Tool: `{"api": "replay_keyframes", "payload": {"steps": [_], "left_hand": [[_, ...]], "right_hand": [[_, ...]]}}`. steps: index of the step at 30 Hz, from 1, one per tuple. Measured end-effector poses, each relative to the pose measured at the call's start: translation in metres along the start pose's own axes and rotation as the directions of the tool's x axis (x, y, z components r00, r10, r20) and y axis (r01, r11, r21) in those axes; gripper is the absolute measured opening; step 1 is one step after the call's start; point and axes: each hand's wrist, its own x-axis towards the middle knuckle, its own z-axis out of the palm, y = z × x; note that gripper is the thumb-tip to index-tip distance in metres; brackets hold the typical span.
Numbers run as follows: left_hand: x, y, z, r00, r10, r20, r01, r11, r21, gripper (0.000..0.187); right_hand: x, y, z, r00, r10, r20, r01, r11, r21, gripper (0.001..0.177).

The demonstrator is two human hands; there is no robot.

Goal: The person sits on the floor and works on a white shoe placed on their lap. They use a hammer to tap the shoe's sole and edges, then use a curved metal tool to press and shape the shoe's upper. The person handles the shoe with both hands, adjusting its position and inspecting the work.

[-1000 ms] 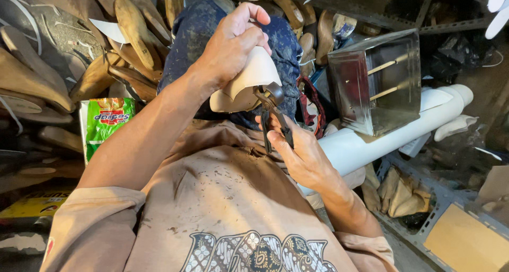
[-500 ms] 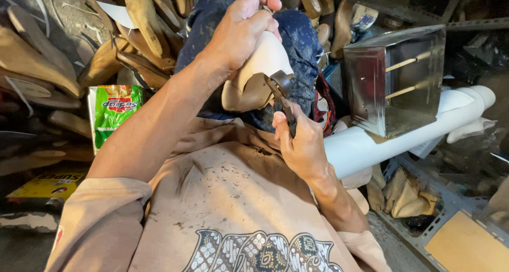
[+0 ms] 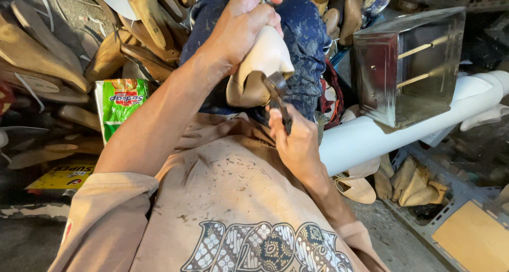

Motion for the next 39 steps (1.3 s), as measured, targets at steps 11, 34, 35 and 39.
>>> {"api": "replay_keyframes", "payload": {"steps": [11,34,35,39], "left_hand": [[-0.100,0.002,0.015,0.955,0.288,0.068,-0.283,0.819,0.499,0.068],[-0.078,-0.023,-0.002,0.712,0.689,0.138,-0.521,0.386,0.762,0.070],[-0.078,-0.013,0.004,0.641,0.719,0.270,-0.595,0.243,0.766,0.073],[-0.067,0.007,0.032,0.508,0.634,0.584,-0.679,-0.122,0.724,0.075]], "right_hand": [[-0.014,0.015,-0.006,0.999,-0.028,0.030,0.033,0.987,-0.155,0.019],[-0.006,0.022,-0.161,0.975,-0.180,0.133,0.223,0.798,-0.559,0.046],[0.007,0.001,-0.186,0.947,-0.318,0.035,0.279,0.764,-0.582,0.040],[0.076,-0.103,-0.266,0.754,-0.619,-0.218,0.410,0.704,-0.580,0.026]]}}
